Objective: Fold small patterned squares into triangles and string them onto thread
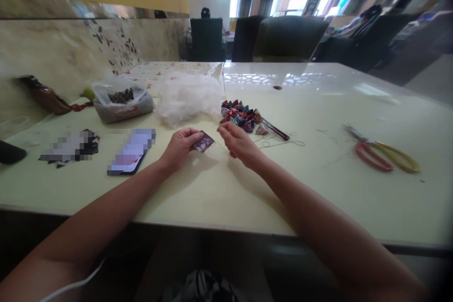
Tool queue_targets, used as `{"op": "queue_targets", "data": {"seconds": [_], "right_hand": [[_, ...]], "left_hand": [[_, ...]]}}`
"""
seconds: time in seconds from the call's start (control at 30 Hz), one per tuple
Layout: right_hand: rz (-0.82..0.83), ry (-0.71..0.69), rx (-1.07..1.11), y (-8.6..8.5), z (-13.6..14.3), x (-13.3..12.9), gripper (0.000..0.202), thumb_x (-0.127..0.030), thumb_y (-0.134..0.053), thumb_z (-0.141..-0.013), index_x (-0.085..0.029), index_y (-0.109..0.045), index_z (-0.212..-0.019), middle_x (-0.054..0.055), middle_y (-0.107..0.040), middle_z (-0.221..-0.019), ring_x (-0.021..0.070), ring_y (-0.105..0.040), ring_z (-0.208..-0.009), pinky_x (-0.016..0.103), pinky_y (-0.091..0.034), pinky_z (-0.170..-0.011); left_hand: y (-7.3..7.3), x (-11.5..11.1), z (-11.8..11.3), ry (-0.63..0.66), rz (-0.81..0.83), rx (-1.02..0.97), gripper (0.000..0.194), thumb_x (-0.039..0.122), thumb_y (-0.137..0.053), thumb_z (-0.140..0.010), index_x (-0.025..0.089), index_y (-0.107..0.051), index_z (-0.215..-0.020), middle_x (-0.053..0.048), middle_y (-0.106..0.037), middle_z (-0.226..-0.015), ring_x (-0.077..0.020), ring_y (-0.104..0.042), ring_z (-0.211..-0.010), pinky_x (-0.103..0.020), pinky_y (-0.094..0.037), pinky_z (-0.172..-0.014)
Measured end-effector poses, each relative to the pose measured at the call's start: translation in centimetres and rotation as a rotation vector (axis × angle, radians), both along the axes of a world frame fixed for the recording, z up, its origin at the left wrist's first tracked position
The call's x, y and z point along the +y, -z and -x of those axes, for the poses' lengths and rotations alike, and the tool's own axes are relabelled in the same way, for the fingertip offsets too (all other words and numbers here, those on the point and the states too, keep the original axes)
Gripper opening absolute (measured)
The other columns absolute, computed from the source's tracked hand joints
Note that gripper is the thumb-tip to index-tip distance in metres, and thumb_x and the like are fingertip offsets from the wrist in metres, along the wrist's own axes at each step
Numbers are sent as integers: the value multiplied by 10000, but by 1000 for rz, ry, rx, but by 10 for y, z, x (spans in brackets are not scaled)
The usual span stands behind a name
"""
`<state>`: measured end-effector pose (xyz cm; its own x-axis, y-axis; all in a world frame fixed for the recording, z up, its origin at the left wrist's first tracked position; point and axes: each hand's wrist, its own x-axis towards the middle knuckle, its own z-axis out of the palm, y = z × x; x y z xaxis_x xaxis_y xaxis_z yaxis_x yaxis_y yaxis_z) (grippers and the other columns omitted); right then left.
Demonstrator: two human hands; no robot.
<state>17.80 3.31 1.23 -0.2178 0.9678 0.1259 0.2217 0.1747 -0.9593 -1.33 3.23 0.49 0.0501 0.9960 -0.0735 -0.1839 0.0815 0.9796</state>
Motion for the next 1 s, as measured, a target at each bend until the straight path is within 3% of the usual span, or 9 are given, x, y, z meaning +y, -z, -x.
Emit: {"op": "queue_targets", "data": {"seconds": [0.13, 0.3, 1.0], "right_hand": [[-174, 60, -32, -1, -2, 0, 133, -269, -486, -948, -221, -465, -827, -35, -454, -684, 124, -419, -639, 261, -340, -609], [-400, 49, -183, -5, 4, -8, 168, -161, -592, -863, -187, -557, -701, 13, -532, -787, 146, -507, -750, 284, -377, -706], [-343, 66, -239, -5, 8, -10, 163, -129, -621, -849, -180, -619, -694, 10, -632, -715, 139, -530, -693, 275, -371, -698]], "left_hand": [[1, 0, 0, -11, -27, 26, 335, 353, -873, -637, 129, -691, -805, -50, -719, -747, -137, -645, -655, -267, -499, -663], [0, -4, -3, -13, -71, 54, 284, 327, -863, -636, 137, -693, -761, -26, -698, -716, -111, -602, -619, -259, -481, -639], [-2, -7, -3, 12, -124, 64, 281, 324, -867, -643, 144, -695, -774, -25, -702, -732, -119, -614, -644, -269, -500, -664]]}}
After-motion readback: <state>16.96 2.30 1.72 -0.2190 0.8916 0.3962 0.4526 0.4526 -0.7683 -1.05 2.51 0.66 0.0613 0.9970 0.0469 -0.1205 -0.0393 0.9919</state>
